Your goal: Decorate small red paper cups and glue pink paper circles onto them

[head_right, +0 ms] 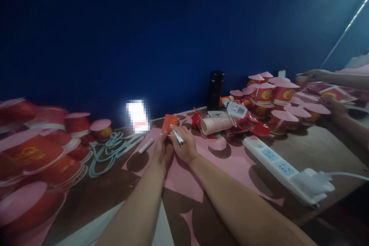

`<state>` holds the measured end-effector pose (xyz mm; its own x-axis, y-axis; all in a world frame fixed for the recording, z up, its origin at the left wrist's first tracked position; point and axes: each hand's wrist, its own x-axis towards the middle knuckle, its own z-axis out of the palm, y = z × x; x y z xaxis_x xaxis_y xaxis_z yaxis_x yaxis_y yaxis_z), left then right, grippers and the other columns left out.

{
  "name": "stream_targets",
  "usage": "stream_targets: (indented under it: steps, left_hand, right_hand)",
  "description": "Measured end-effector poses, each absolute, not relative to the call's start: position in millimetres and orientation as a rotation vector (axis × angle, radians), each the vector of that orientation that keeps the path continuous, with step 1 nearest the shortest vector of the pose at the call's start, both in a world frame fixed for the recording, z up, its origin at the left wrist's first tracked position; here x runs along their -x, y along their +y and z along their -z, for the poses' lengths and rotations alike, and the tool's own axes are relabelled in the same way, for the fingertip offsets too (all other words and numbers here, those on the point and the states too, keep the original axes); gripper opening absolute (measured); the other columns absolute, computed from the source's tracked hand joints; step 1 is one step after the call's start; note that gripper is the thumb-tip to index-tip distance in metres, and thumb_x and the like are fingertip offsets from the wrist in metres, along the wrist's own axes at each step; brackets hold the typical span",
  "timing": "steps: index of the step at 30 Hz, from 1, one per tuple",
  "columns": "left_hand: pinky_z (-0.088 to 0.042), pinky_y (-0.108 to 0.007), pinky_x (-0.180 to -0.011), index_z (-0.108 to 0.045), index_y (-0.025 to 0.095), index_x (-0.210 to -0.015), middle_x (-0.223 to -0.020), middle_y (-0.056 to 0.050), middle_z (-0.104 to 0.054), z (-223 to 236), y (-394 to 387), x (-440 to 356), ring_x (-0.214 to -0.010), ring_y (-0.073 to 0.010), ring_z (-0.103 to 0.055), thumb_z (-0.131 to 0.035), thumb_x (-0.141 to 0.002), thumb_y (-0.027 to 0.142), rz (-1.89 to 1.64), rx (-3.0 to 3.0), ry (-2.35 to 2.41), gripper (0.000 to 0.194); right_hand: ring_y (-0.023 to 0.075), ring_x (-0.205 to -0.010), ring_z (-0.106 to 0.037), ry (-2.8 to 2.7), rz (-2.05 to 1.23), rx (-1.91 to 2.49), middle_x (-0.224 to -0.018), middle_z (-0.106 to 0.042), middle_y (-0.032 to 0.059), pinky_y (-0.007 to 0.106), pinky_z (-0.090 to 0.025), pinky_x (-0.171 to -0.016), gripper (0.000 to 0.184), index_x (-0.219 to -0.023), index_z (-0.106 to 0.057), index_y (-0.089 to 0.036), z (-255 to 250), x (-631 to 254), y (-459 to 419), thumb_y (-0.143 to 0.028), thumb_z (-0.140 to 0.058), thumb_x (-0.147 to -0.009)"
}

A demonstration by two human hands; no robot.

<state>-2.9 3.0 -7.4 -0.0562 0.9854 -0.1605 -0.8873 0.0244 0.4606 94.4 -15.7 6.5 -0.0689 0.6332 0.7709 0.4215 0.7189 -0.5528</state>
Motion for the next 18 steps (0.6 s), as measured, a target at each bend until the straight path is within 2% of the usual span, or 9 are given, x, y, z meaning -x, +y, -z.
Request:
stream_targets:
  steps: [13,18]
  left_hand:
    - [-0.043,-0.017,-0.056,-0.057,0.014,-0.070,-0.067,-0.001,-0.059,2.6,1.4,0.1,-0.057,-0.0066,-0.055,-0.064,-0.079,0.012,-1.515,-0.213,0.531,0.011]
    - [-0.042,-0.018,-0.056,-0.057,0.013,-0.070,-0.065,0.001,-0.058,-0.7,-1.1,0.3,-0.053,-0.0053,-0.051,-0.062,-0.080,0.011,-1.510,-0.193,0.534,0.011]
  right_hand:
    - [0.0209,-0.104,-0.059,-1.675,-0.195,0.877,-0.111,-0.064,0.0081,0.040,-0.050,-0.093,0.031,-0.122,-0.059,-0.025,-3.4,-96.0,-11.8,-0.023,-0.049,-0.093]
    - [0.0206,-0.106,-0.059,-1.661,-0.188,0.895,-0.113,-0.064,0.0082,0.040,-0.050,-0.095,0.030,-0.121,-0.059,-0.025,-4.3,-96.0,-12.6,-0.024,-0.048,-0.093]
